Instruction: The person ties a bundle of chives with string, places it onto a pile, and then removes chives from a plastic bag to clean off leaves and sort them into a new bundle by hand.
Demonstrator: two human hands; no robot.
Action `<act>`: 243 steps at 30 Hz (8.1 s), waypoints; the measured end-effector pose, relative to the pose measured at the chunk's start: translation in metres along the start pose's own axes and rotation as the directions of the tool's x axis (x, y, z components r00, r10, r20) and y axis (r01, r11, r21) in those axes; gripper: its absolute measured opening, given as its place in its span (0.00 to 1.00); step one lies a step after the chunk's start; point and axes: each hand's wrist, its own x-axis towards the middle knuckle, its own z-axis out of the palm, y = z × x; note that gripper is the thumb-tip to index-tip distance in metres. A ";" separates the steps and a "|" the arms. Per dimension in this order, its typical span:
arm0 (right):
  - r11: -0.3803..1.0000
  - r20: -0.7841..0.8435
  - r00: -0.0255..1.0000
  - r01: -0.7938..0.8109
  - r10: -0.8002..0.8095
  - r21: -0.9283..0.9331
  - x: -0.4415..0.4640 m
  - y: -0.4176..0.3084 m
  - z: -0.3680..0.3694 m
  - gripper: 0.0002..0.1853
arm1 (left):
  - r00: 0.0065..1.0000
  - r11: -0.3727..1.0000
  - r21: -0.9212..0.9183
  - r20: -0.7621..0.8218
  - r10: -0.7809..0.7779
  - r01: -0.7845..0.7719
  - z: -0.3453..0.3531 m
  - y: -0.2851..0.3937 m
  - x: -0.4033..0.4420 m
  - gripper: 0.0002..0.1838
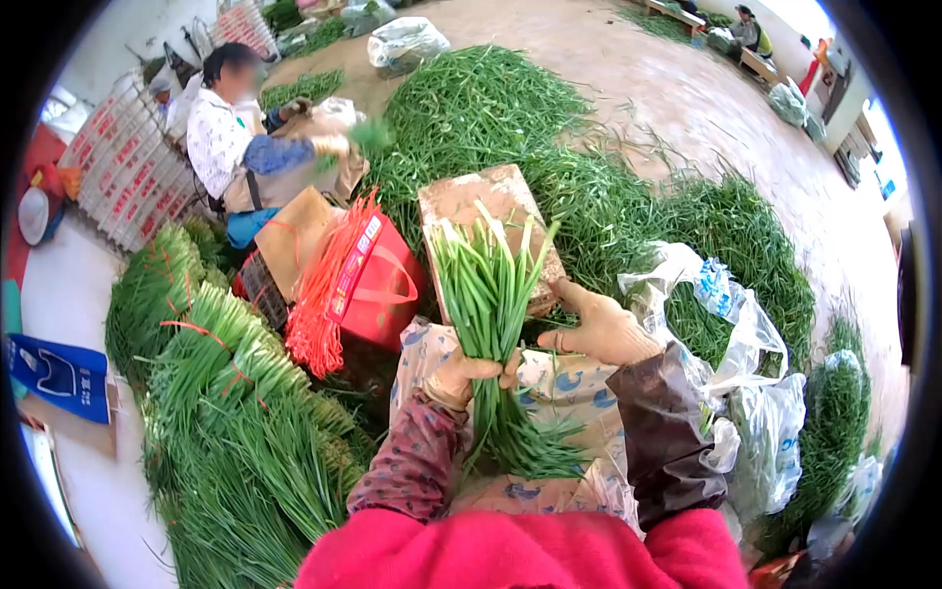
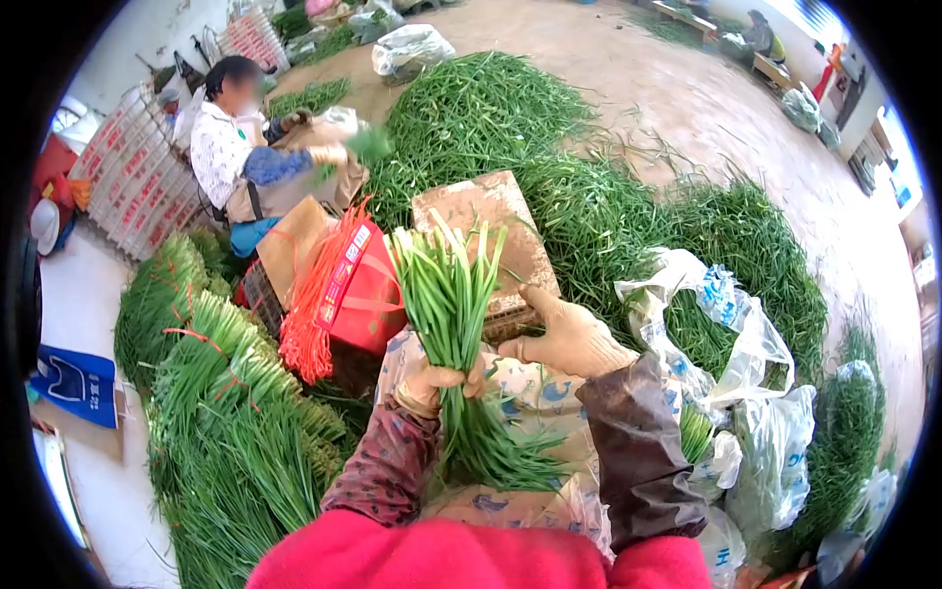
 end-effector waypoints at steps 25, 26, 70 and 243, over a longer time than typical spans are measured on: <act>0.717 -0.499 0.842 0.217 0.206 0.662 -0.013 0.050 0.034 0.12 | 0.794 0.729 0.336 -0.119 -0.596 0.597 -0.016 0.056 -0.093 0.30; 0.714 -0.495 0.842 0.209 0.216 0.668 -0.021 0.032 0.029 0.12 | 0.799 0.744 0.303 -0.122 -0.589 0.595 -0.018 0.052 -0.093 0.30; 0.938 -0.351 0.898 -0.324 0.266 -0.119 -0.006 0.117 0.054 0.17 | 0.759 0.774 0.173 -0.410 -0.506 0.609 -0.016 0.010 -0.105 0.30; 0.667 -0.469 0.671 -0.716 0.574 -0.207 0.215 0.267 -0.079 0.37 | 0.866 -0.645 0.736 0.171 0.470 0.205 -0.160 0.232 0.044 0.17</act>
